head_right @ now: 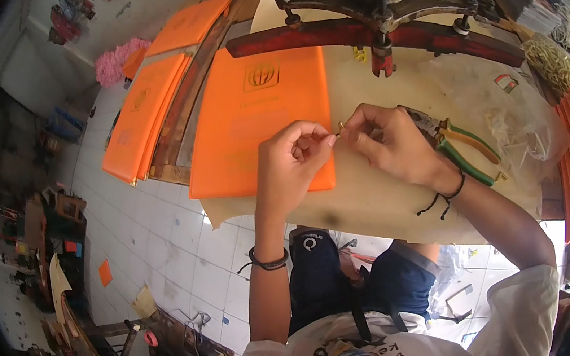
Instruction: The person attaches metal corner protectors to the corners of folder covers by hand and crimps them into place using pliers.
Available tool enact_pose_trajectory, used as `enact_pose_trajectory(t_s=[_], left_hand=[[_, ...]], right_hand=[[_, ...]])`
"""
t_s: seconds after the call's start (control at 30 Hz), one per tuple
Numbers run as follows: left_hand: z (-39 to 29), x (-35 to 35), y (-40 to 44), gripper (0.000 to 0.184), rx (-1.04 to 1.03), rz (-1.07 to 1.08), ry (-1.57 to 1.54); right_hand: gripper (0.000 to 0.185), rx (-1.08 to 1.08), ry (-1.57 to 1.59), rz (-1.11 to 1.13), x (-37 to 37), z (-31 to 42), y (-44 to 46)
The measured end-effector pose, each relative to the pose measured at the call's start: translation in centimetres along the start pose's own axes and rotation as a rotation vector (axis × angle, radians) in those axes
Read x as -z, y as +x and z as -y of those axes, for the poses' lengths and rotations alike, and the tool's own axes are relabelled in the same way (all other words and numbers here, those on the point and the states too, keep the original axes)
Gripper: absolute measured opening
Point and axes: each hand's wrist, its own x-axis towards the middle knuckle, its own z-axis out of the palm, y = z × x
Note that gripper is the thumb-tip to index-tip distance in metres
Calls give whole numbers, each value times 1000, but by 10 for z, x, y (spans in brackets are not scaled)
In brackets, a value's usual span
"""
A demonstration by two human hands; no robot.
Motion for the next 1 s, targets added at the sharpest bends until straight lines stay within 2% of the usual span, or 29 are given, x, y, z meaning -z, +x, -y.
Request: enact_pose_trajectory(t_s=[0.1, 0.3, 0.5, 0.63, 0.87, 1.0], left_hand=[[-2, -1, -1, 11, 61, -22, 11], [3, 0, 1, 9, -82, 18, 97], [1, -3, 1, 11, -151, 22, 259], [19, -12, -1, 17, -268, -63, 323], [22, -22, -3, 16, -323, -154, 409], [19, -21, -5, 14, -308, -170, 408]], right_hand=[[15, -10, -8, 3, 0, 1, 0], [16, 23, -46, -4, 0, 1, 0], [17, 140, -231, -36, -2, 4, -2], [15, 184, -233, -43, -5, 3, -2], [13, 177, -270, -66, -6, 3, -1], [12, 251, -302, -68, -6, -2, 2]])
